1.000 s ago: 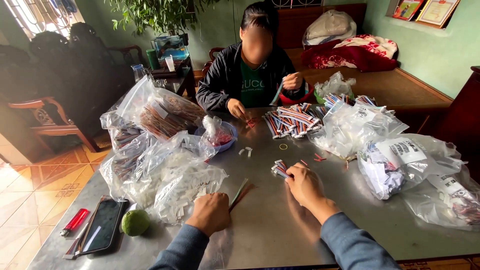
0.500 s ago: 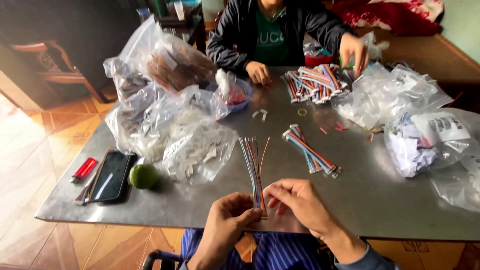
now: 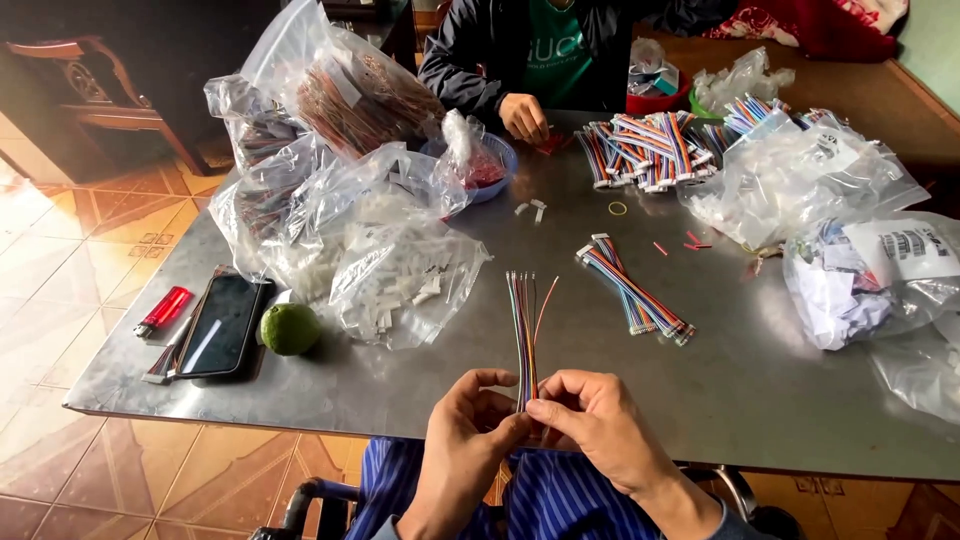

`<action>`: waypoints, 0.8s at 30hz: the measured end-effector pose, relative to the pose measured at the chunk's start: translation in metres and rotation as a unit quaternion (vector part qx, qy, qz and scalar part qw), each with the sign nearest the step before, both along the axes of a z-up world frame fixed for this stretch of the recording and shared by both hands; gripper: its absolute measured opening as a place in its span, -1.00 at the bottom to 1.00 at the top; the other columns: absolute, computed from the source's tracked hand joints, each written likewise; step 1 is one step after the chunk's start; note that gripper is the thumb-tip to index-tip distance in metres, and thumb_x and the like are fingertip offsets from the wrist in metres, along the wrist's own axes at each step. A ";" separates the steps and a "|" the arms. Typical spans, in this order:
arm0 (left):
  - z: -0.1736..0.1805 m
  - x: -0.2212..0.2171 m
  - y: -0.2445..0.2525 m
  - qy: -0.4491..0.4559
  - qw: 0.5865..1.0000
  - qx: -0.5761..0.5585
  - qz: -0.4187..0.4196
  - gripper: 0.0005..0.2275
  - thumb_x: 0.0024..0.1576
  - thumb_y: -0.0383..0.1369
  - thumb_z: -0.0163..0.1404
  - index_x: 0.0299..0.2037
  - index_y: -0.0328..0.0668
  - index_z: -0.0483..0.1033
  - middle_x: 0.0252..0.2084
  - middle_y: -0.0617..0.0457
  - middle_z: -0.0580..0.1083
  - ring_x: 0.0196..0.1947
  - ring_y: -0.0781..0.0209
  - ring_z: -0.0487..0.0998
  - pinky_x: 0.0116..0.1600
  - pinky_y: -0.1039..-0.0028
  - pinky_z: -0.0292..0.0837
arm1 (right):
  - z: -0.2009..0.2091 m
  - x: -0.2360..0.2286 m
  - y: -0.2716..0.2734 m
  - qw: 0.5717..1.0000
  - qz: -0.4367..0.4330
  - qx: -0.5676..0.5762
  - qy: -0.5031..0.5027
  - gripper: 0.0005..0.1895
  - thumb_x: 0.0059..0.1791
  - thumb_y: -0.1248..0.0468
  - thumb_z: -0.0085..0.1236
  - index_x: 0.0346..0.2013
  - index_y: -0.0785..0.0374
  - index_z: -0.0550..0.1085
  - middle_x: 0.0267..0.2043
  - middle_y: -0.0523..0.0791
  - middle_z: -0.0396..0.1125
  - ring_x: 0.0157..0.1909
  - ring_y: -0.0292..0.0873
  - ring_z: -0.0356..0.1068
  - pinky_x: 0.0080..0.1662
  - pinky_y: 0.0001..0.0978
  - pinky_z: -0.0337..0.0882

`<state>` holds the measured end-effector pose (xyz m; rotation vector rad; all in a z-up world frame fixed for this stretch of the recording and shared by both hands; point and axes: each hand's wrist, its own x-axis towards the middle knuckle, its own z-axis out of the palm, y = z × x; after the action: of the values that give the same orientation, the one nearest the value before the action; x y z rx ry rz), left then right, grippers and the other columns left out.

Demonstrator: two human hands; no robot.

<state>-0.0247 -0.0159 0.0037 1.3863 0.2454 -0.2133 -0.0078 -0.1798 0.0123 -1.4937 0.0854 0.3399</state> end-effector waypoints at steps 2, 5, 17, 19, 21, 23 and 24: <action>-0.003 0.001 0.000 -0.005 1.000 -0.020 0.005 -0.69 -0.01 -0.58 0.18 -0.03 -0.31 0.54 -0.47 -0.08 0.61 -0.49 0.20 0.64 -0.26 0.42 0.69 | 0.001 -0.001 0.003 0.999 -0.005 -0.037 -0.022 -0.86 -0.06 0.43 0.27 -0.50 0.45 0.56 -0.54 0.00 0.47 -0.46 -0.15 0.52 -0.30 -0.29 0.66; -0.011 0.004 -0.001 -0.006 0.997 -0.071 0.024 -0.64 -0.01 -0.65 0.18 0.01 -0.31 0.52 -0.50 -0.10 0.56 -0.49 0.17 0.62 -0.26 0.36 0.68 | 0.003 -0.003 0.005 0.998 -0.030 -0.042 -0.025 -0.86 -0.07 0.42 0.26 -0.51 0.45 0.56 -0.56 0.00 0.47 -0.48 -0.14 0.53 -0.30 -0.24 0.70; -0.007 0.007 0.006 -0.015 0.996 -0.086 -0.013 -0.47 -0.08 -0.62 0.32 0.15 -0.29 0.48 -0.52 -0.11 0.63 -0.54 0.19 0.62 -0.37 0.46 0.54 | -0.008 -0.005 0.004 0.991 -0.042 0.122 0.036 -0.81 -0.12 0.44 0.33 -0.25 0.42 0.53 -0.39 0.01 0.44 -0.32 -0.03 0.55 -0.14 0.00 0.69; -0.010 0.008 0.006 -0.009 0.998 -0.063 0.001 -0.47 -0.15 -0.63 0.35 0.09 -0.31 0.51 -0.54 -0.15 0.63 -0.57 0.16 0.62 -0.38 0.46 0.55 | -0.014 -0.004 0.005 0.993 -0.053 0.085 0.058 -0.83 -0.16 0.48 0.38 -0.29 0.52 0.65 -0.39 0.10 0.56 -0.29 0.00 0.58 -0.10 -0.19 0.60; -0.008 0.008 0.006 -0.001 0.998 -0.064 0.004 -0.48 -0.15 -0.65 0.35 0.05 -0.31 0.50 -0.53 -0.18 0.64 -0.57 0.14 0.62 -0.38 0.44 0.54 | -0.016 -0.003 0.003 0.993 -0.051 0.091 0.056 -0.85 -0.17 0.50 0.39 -0.33 0.52 0.65 -0.31 0.06 0.55 -0.26 0.02 0.58 -0.09 -0.16 0.62; -0.004 0.008 0.007 0.007 0.998 -0.066 0.007 -0.50 -0.15 -0.68 0.34 0.02 -0.30 0.48 -0.51 -0.22 0.64 -0.57 0.12 0.62 -0.38 0.43 0.54 | -0.016 -0.003 0.002 0.993 -0.050 0.096 0.053 -0.87 -0.18 0.51 0.39 -0.36 0.52 0.66 -0.24 0.02 0.54 -0.23 0.04 0.59 -0.09 -0.14 0.64; -0.002 0.007 0.008 0.006 0.998 -0.067 -0.006 -0.50 -0.14 -0.67 0.34 0.03 -0.30 0.47 -0.52 -0.22 0.63 -0.55 0.10 0.64 -0.32 0.37 0.62 | -0.014 -0.003 0.002 0.993 -0.047 0.089 0.058 -0.85 -0.19 0.50 0.40 -0.35 0.52 0.66 -0.27 0.06 0.56 -0.24 0.03 0.59 -0.10 -0.15 0.63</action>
<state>-0.0175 -0.0082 0.0021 1.2545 0.2281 -0.2437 -0.0110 -0.1782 -0.0013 -1.2894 0.2123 0.3485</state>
